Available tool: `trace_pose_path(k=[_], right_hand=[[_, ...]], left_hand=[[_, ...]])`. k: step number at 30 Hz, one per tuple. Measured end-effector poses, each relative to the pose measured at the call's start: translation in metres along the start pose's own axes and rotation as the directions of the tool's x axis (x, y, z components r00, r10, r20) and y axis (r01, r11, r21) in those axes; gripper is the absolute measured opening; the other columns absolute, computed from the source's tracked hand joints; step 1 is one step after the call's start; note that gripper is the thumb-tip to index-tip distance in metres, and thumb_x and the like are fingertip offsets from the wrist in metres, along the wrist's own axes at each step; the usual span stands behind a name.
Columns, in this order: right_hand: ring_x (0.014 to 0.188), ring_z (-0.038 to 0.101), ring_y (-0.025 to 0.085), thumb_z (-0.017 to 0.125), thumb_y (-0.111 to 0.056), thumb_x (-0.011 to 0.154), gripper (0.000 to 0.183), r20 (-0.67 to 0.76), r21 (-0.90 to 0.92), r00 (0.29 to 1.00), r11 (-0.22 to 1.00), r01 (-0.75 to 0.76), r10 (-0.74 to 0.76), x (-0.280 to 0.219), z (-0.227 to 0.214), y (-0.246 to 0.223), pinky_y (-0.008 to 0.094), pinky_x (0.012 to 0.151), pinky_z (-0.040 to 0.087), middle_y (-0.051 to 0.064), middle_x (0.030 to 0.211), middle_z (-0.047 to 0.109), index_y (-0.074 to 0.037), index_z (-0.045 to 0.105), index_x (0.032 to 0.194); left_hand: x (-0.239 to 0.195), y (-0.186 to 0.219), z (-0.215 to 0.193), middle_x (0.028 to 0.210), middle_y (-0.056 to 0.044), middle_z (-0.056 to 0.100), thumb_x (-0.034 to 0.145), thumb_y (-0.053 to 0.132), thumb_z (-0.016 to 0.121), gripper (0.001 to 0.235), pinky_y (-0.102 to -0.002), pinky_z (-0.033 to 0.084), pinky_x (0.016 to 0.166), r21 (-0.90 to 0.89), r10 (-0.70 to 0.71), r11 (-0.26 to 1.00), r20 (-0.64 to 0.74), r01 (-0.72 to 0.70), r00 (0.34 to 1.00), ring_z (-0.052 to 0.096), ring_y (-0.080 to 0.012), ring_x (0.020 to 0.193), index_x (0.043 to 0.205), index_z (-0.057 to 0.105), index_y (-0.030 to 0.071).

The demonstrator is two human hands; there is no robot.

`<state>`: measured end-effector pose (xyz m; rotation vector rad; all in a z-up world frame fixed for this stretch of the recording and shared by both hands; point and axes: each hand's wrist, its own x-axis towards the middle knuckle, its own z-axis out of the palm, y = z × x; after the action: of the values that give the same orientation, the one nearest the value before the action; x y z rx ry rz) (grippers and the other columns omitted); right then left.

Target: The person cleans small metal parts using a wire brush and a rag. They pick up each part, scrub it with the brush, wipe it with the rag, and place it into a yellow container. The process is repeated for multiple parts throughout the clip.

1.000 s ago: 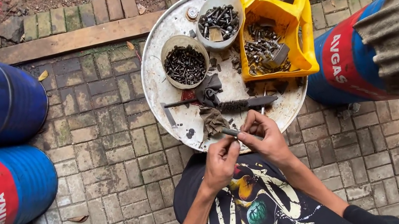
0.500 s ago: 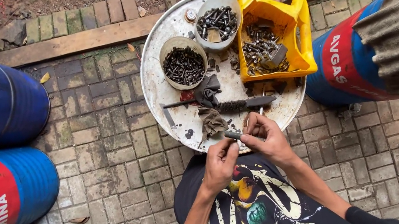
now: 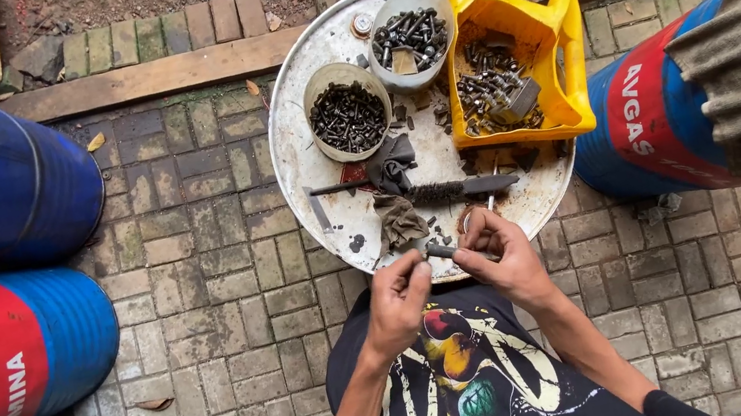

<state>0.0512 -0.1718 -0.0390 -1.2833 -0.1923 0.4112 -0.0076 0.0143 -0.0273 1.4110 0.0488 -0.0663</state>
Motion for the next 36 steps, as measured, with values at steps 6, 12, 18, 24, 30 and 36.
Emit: trace_pose_path(k=[6, 12, 18, 24, 30, 36], right_hand=[[0.043, 0.05, 0.007, 0.068, -0.013, 0.098, 0.011, -0.216, 0.107, 0.976, 0.994, 0.02, 0.004, 0.009, -0.008, -0.021, 0.018, 0.037, 0.037, 0.004, 0.061, 0.062, -0.006, 0.059, 0.099], [0.046, 0.045, 0.007, 0.054, -0.019, 0.105, 0.022, -0.279, 0.205, 0.958, 0.971, 0.12, -0.059, 0.011, -0.03, -0.02, 0.016, 0.041, 0.033, 0.005, 0.055, 0.047, -0.001, 0.06, 0.116], [0.046, 0.058, 0.015, 0.066, -0.022, 0.097, 0.028, -0.205, 0.196, 0.978, 0.98, 0.016, 0.025, -0.003, -0.003, -0.005, 0.018, 0.035, 0.04, 0.017, 0.058, 0.059, 0.003, 0.066, 0.108], [0.05, 0.067, 0.023, 0.05, -0.019, 0.103, 0.024, 0.065, 0.053, 0.998, 0.998, -0.025, 0.021, -0.012, 0.018, -0.018, 0.023, 0.04, 0.044, 0.026, 0.069, 0.07, -0.001, 0.054, 0.118], [0.053, 0.061, 0.02, 0.056, -0.01, 0.099, 0.027, 0.098, -0.189, 0.993, 0.979, 0.08, -0.062, -0.017, 0.023, -0.044, 0.027, 0.048, 0.047, 0.016, 0.066, 0.065, 0.0, 0.055, 0.124], [0.069, 0.075, 0.026, 0.067, -0.004, 0.091, 0.028, 0.149, -0.58, 0.966, 0.772, 0.26, -0.213, -0.013, 0.044, -0.054, 0.034, 0.065, 0.059, 0.009, 0.083, 0.079, -0.01, 0.075, 0.116]], left_hand=[[-0.003, 0.01, 0.009, 0.047, 0.006, 0.032, 0.099, 0.016, 0.054, 0.033, -0.022, 0.029, 0.05, 0.008, 0.03, 1.0, 0.034, -0.03, 0.999, 0.03, -0.0042, 0.052, 0.066, 0.054, 0.011], [-0.006, 0.012, 0.008, 0.045, 0.005, 0.038, 0.105, 0.012, 0.042, 0.036, -0.016, 0.029, 0.047, -0.294, 0.052, 0.956, 0.079, -0.027, 0.996, 0.03, -0.0017, 0.046, 0.07, 0.049, 0.01], [-0.014, 0.008, 0.013, 0.045, 0.002, 0.041, 0.106, 0.012, 0.045, 0.036, -0.017, 0.028, 0.047, -0.275, 0.045, 0.961, 0.051, -0.03, 0.998, 0.03, -0.0022, 0.046, 0.071, 0.052, 0.007], [-0.014, 0.022, 0.013, 0.044, 0.001, 0.042, 0.104, 0.015, 0.049, 0.036, -0.019, 0.027, 0.047, -0.158, 0.048, 0.986, -0.018, -0.05, 0.999, 0.031, -0.0029, 0.047, 0.069, 0.055, 0.007], [-0.016, 0.021, 0.015, 0.044, 0.0, 0.044, 0.103, 0.014, 0.05, 0.035, -0.021, 0.029, 0.047, -0.129, 0.04, 0.991, -0.047, -0.046, 0.998, 0.033, -0.0049, 0.047, 0.07, 0.058, 0.006], [-0.017, 0.039, 0.022, 0.044, 0.001, 0.033, 0.096, 0.013, 0.056, 0.031, -0.024, 0.031, 0.046, 0.066, 0.082, 0.995, -0.091, -0.076, 0.992, 0.032, -0.0082, 0.048, 0.065, 0.057, 0.01]])
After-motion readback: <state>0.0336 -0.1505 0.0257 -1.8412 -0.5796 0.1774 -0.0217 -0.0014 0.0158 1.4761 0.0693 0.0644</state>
